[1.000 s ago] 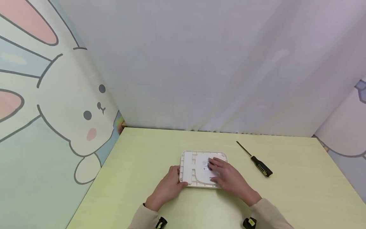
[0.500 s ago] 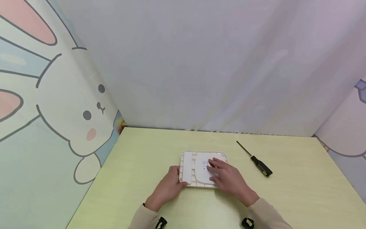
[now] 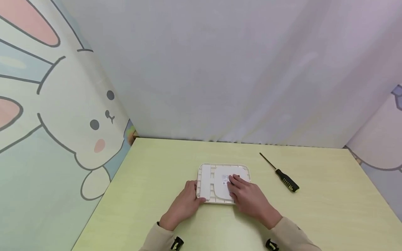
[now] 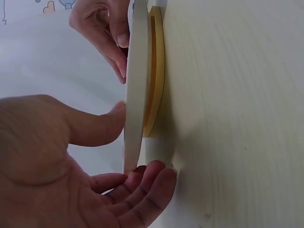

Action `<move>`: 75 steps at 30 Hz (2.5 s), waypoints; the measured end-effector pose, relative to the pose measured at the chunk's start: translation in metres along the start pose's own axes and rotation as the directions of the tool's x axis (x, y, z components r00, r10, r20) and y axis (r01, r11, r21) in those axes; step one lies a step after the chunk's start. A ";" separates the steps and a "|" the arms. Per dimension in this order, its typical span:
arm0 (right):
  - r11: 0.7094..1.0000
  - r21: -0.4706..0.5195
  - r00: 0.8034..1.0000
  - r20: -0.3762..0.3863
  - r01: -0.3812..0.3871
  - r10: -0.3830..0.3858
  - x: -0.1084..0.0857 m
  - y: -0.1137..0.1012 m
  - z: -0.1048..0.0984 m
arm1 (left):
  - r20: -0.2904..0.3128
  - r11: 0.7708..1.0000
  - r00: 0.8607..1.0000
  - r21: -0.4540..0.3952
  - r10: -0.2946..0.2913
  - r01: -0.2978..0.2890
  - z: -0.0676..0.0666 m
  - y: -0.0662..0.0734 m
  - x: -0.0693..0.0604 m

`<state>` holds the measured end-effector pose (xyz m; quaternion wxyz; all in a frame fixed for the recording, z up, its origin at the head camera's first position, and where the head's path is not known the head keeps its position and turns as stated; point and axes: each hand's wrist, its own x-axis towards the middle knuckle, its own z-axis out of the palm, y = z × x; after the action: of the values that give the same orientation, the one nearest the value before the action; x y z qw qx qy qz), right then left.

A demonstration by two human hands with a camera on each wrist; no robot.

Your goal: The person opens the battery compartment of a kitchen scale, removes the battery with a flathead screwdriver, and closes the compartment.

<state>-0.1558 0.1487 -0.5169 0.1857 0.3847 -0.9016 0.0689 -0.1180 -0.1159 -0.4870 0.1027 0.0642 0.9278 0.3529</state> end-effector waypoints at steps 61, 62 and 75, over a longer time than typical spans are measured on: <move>0.787 0.156 0.803 0.111 -0.596 0.586 -0.041 0.087 -0.027 | -0.016 0.997 0.999 0.062 0.046 -0.045 0.001 -0.003 -0.002; 0.794 0.153 0.808 0.093 -0.589 0.582 -0.044 0.088 -0.028 | -0.013 0.997 0.999 0.061 0.047 -0.046 0.001 -0.003 -0.002; 0.727 0.103 0.732 0.161 -0.679 0.662 -0.099 0.118 -0.040 | -0.012 0.997 0.999 0.058 0.050 -0.049 -0.001 -0.002 0.000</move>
<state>-0.1668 0.3074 -0.5165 0.0662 0.0492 -0.9804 0.1791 -0.1182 -0.1187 -0.4876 0.0859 0.0875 0.9363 0.3291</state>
